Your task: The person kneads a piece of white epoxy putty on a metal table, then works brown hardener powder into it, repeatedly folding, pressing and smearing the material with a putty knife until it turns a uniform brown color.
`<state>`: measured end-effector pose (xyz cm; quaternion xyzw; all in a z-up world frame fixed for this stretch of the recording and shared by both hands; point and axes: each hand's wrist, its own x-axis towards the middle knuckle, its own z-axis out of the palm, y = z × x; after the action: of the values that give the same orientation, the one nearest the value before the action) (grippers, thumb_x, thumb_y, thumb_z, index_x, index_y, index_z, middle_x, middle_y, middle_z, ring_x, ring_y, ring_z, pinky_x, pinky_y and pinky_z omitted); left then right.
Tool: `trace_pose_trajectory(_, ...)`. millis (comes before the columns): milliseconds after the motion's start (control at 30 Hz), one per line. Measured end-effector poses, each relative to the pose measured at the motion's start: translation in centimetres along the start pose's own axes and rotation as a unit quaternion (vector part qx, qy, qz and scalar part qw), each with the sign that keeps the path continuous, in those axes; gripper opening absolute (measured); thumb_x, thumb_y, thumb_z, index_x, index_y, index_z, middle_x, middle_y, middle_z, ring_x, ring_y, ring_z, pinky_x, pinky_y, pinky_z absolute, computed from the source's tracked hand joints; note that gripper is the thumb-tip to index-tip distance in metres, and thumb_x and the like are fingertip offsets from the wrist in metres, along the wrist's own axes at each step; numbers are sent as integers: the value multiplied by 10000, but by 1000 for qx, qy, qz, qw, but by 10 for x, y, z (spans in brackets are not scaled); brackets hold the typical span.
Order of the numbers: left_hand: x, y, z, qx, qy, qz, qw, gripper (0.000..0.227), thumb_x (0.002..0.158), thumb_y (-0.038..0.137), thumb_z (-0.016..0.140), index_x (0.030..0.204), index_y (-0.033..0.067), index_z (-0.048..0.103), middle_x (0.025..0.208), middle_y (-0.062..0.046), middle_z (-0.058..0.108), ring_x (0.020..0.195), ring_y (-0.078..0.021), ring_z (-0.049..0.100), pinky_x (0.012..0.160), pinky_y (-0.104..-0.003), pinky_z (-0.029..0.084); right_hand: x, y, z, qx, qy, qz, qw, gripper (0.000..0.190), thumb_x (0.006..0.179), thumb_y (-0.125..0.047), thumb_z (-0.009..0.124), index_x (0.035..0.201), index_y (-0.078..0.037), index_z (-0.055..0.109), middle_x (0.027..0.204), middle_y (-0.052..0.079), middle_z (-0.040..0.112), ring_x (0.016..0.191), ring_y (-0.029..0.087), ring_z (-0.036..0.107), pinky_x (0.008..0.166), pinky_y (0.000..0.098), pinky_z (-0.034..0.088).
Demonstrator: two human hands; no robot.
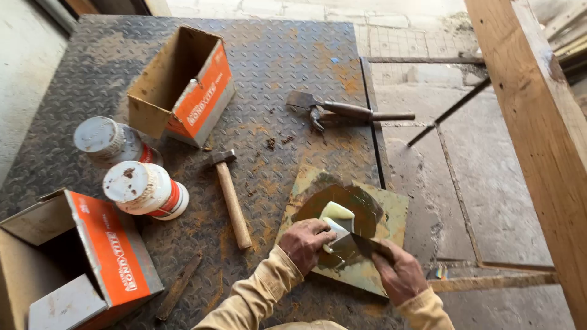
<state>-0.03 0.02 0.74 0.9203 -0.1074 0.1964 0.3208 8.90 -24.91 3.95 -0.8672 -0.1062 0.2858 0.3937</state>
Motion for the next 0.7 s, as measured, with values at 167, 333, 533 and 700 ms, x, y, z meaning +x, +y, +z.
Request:
trace_pose_trajectory(167, 8, 7, -6, -9, -10, 72, 997, 222, 906, 85, 724, 1127, 108, 712, 1139, -140, 700, 1041, -302, 692, 948, -446, 549, 8, -29, -4, -206, 31, -213, 955, 278, 895, -122, 644, 1145, -146, 762, 1065, 79, 800, 858, 196, 763, 755, 330, 609)
trace_pose_trajectory(333, 16, 25, -24, -18, -20, 78, 997, 250, 885, 30, 710, 1129, 77, 731, 1075, -130, 711, 1022, -305, 686, 907, -443, 546, 33, -35, -1, -191, -67, -196, 960, 282, 932, -105, 606, 1168, -159, 752, 1051, 45, 819, 881, 181, 783, 823, 324, 616)
trace_pose_trajectory(533, 12, 33, -54, -78, 53, 71, 993, 245, 891, -7, 687, 1118, 72, 734, 1100, -125, 742, 1054, -300, 731, 934, -417, 594, 66, -18, -15, -63, -137, -169, 974, 292, 924, -132, 625, 1184, -108, 756, 1065, 63, 829, 876, 179, 782, 793, 310, 653)
trace_pose_trajectory(700, -25, 6, -58, -157, 126, -71, 977, 207, 984, -13, 626, 1141, 61, 737, 1131, -141, 767, 1019, -265, 776, 855, -352, 618, 64, -26, -23, -61, -111, -143, 981, 312, 914, -135, 653, 1208, -61, 729, 1022, 91, 819, 878, 166, 782, 791, 311, 649)
